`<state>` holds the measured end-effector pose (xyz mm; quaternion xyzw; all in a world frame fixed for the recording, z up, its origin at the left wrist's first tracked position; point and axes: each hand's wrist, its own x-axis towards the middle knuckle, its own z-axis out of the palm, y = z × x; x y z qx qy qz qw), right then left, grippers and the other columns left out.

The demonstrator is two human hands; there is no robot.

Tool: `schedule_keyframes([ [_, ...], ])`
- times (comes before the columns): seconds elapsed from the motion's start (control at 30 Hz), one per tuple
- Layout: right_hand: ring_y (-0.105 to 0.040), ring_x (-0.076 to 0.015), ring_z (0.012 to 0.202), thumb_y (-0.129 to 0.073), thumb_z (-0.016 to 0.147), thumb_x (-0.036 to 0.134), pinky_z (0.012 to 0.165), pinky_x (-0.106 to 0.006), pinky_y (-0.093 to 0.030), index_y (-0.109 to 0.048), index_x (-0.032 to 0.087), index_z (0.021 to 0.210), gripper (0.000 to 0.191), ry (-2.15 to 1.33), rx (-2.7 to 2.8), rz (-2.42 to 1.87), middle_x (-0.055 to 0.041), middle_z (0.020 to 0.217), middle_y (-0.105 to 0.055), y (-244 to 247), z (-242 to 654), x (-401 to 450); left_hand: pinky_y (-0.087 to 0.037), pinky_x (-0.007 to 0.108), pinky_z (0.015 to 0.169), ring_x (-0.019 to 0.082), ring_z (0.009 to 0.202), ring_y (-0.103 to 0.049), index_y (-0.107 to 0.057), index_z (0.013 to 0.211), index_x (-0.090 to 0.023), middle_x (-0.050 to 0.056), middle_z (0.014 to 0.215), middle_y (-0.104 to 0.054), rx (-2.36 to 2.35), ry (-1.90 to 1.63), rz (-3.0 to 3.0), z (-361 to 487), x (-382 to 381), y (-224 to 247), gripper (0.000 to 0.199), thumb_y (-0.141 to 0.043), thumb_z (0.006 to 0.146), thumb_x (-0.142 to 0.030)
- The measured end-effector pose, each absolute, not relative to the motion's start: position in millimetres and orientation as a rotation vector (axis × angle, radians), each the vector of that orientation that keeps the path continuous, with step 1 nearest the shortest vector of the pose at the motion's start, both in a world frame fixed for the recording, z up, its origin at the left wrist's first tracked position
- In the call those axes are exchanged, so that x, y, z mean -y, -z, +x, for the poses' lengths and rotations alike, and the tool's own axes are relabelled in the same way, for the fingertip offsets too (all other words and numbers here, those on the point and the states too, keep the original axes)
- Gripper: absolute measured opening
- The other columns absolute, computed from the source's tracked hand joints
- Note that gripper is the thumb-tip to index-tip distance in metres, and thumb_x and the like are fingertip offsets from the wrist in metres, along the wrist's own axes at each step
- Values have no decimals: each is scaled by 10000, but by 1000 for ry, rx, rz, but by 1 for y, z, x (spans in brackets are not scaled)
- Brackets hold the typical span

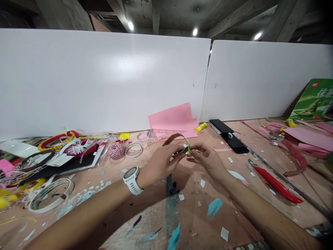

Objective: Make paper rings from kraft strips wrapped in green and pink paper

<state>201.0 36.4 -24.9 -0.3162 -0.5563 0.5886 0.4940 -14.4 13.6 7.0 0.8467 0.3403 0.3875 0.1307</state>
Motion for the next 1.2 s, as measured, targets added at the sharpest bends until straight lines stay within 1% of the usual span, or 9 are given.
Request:
schedule_keyframes([
  [0.07,-671,-166,914,-810,859,394,756,-316,-619,-701,301,1154,328,-1277,1388,-804,-43,1233,-683,19,207,-38,-541,331,799,183,868,-675,-672,1203,-219,55,1033,-743,-955,-988,2461,-22,-17,-19,219,-521,1047,-247],
  [0.13,-661,-175,941,-740,916,412,681,-306,-610,-643,346,1312,413,-1117,1545,-815,-63,1464,-553,12,213,-37,-547,309,777,182,898,-693,-675,1253,-232,80,1169,-733,-880,-857,2423,-29,-19,-29,261,-507,1057,-269],
  [0.2,-676,-175,928,-642,980,426,680,-328,-612,-627,372,1360,384,-1019,1774,-799,-64,1573,-449,7,218,-34,-552,308,822,185,953,-705,-672,1296,-242,91,1264,-714,-812,-795,2380,-33,-19,-35,292,-498,1066,-287],
  [0.23,-685,-173,916,-608,999,427,694,-338,-613,-638,373,1347,353,-998,1872,-784,-65,1568,-456,6,219,-33,-548,312,854,188,984,-705,-675,1308,-247,88,1273,-716,-799,-787,2370,-34,-19,-37,301,-501,1067,-296],
  [0.33,-696,-185,930,-605,1006,408,748,-349,-600,-671,349,1277,285,-969,2017,-758,-71,1359,-625,8,218,-32,-531,301,871,196,1039,-699,-697,1301,-251,75,1249,-739,-796,-771,2379,-33,-19,-36,303,-521,1062,-316],
  [0.43,-694,-188,950,-630,996,393,789,-348,-582,-681,322,1226,246,-918,2056,-774,-49,1157,-691,14,215,-34,-515,267,781,179,986,-705,-692,1316,-253,64,1253,-745,-802,-739,2404,-33,-19,-34,308,-532,1058,-300],
  [0.67,-703,-193,873,-676,955,443,773,-353,-575,-718,276,1135,249,-922,2038,-853,-40,1058,-727,15,212,-33,-527,277,797,194,1007,-714,-681,1338,-266,73,1278,-738,-783,-703,2464,-32,-20,-32,330,-491,1072,-314],
  [0.93,-685,-206,806,-726,896,502,698,-349,-545,-742,245,994,275,-956,2040,-936,-47,959,-754,13,213,-34,-562,306,757,214,929,-743,-720,1249,-265,80,1133,-776,-757,-672,2593,-29,-17,-33,307,-514,1027,-216],
  [1.2,-669,-197,778,-712,901,526,687,-332,-503,-764,235,954,301,-1032,2116,-972,-35,883,-752,8,214,-32,-528,325,798,220,945,-732,-695,1294,-257,73,1156,-775,-765,-586,2603,-25,-14,-31,348,-532,1007,-148],
])
